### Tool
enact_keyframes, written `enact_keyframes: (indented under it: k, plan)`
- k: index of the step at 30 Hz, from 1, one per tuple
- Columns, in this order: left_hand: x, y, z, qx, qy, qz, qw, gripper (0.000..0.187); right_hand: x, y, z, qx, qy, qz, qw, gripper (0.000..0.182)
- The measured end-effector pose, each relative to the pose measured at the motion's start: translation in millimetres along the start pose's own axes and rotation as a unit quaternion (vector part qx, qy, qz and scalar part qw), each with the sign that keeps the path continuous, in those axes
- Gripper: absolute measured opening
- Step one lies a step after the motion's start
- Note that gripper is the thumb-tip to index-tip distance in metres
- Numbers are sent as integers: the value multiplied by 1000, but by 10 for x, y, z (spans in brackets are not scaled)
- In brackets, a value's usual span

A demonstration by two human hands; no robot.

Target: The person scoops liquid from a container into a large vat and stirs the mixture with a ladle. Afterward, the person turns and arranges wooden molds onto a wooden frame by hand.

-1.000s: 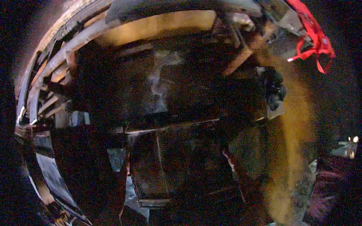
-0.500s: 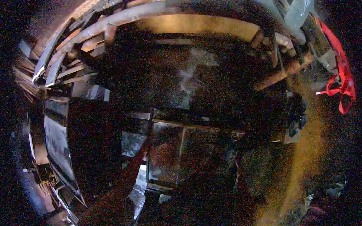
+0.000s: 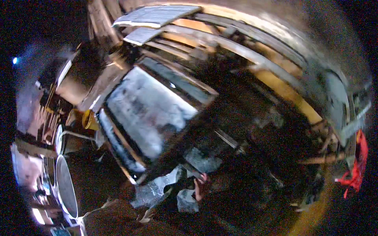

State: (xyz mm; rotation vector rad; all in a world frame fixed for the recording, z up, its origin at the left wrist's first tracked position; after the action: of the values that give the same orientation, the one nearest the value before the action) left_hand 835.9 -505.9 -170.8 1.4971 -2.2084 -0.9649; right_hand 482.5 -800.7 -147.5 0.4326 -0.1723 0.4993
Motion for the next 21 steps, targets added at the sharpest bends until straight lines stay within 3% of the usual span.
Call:
enact_keyframes:
  k: [2,5,6,8,9,10,11,12,14,16,18,19,20,21]
  plan:
    - [-690,-495,-523,77,119,-16,990,65,851,21,151,33,-47,23,998,69]
    - [-1456,-1295,-1686,198,275,46,940,64,1809,275,730,162,-84,-10,983,75]
    - [-1222,-860,-2430,275,221,19,936,61,1937,307,614,162,-75,-7,984,75]
    - [-1930,-1958,-2504,218,254,-11,942,56,2092,406,411,276,-104,-60,953,72]
    - [-1780,-1751,-2856,266,193,-5,944,52,2214,434,476,314,-119,-69,940,69]
    - [-1573,-1413,-3198,312,131,1,941,49,2309,465,608,304,-133,-128,935,60]
    - [-1779,-1738,-3146,347,69,5,935,41,2173,406,586,118,139,-2,983,58]
    - [-1766,-1663,-3216,347,77,4,935,41,2095,424,534,-84,392,124,907,56]
    - [-1485,-1314,-3489,308,56,76,947,45,2127,416,613,-111,451,141,874,59]
    - [-1594,-1504,-3455,289,-2,38,956,47,1998,457,541,-81,401,122,904,60]
    - [-1407,-1434,-3503,252,104,187,944,48,2023,371,528,-56,420,115,899,59]
    - [-1438,-1411,-3497,219,81,116,965,44,2043,366,533,-24,436,109,893,57]
    - [-1352,-1324,-3478,220,81,117,965,44,2031,363,562,11,451,108,886,56]
    - [-1173,-859,-3714,372,17,54,926,42,2044,362,622,46,467,107,877,55]
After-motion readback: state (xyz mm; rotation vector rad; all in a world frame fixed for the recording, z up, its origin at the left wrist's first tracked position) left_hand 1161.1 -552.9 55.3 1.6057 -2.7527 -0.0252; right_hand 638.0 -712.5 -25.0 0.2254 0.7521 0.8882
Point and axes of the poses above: each hand's wrist, its own y-axis away from the middle knuckle, its own x-axis out of the palm, z = x × y, the point moved 5 cm from there along -y, towards the middle knuckle, and after that the axes turned 8 degrees about -y, right-handed, at the moved point
